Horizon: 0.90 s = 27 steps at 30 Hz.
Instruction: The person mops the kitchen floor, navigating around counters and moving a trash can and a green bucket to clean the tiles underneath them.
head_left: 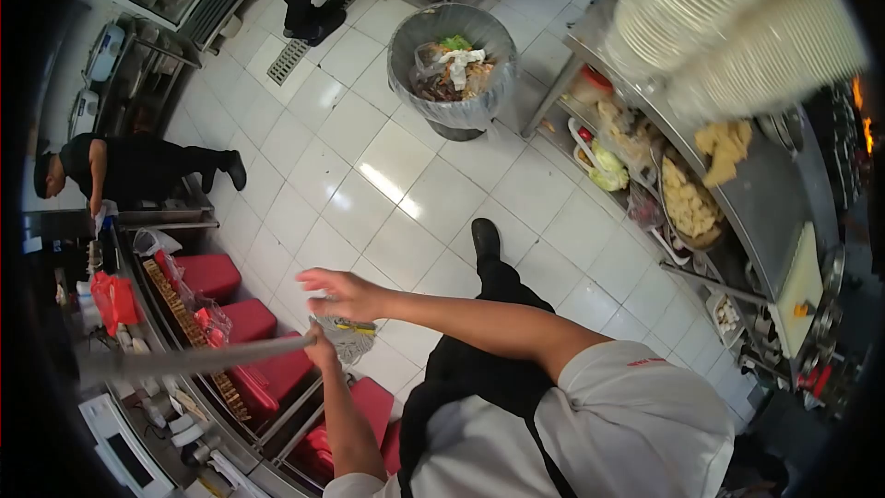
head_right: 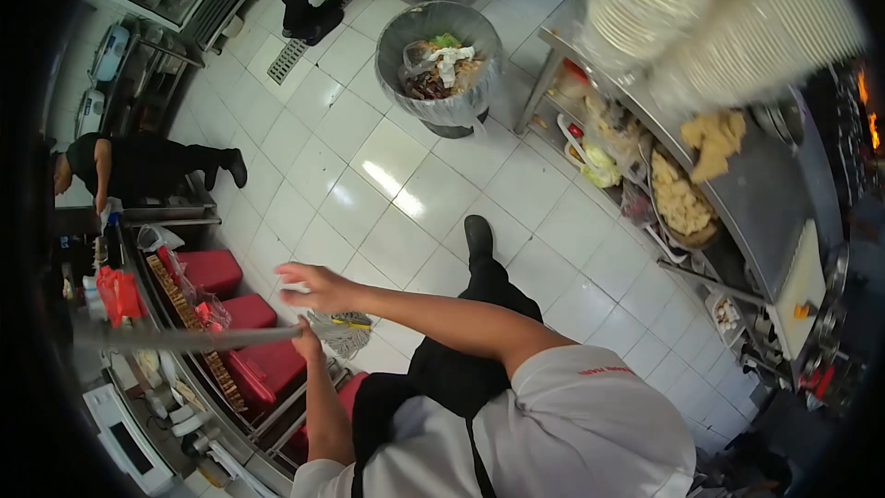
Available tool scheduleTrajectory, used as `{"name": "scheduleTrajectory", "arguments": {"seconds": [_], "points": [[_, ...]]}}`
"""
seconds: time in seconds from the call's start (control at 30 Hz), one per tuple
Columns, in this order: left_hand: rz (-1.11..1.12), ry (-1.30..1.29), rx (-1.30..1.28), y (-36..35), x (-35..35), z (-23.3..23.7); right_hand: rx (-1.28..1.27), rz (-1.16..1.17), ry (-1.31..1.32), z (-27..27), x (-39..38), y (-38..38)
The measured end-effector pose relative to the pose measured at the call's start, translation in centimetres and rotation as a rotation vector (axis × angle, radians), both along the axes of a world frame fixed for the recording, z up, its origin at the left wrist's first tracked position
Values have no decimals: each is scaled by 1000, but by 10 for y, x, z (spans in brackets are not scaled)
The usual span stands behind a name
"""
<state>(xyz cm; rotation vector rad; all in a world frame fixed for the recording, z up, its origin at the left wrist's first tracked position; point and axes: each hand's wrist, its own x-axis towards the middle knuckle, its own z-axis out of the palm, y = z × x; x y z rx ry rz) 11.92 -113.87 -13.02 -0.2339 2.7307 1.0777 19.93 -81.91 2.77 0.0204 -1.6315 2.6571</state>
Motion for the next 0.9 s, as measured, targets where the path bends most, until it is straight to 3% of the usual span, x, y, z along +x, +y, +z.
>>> {"name": "scheduleTrajectory", "arguments": {"seconds": [0.03,0.13,0.23,0.3,0.33,0.4,0.47,0.53,0.6,0.7,0.77,0.83,0.9], "points": [[-53,1,-59,5,14,10,-10,-32,116,29,8,-9],[-108,180,-88,-33,36,-46,144,-96,368,95,41,-24],[-46,27,-356,-22,57,23,352,-136,367,115,89,-40],[30,49,-113,-53,56,51,439,-126,227,108,125,-52],[112,47,-4,-72,53,58,463,-110,126,92,143,-54],[269,287,291,-126,46,37,598,-70,-174,46,178,-51],[457,282,394,-158,66,59,640,-147,-388,-10,217,-34],[730,171,258,-156,98,99,658,-288,-618,-69,251,-9],[764,293,316,-169,120,90,727,-397,-823,-114,280,22],[681,442,441,-131,163,104,857,-461,-959,-165,299,88],[724,379,538,-135,170,87,911,-536,-1027,-200,301,133],[717,308,590,-99,184,108,848,-822,-993,-222,292,183],[690,303,688,-90,185,106,988,-982,-906,-235,279,244]]}}
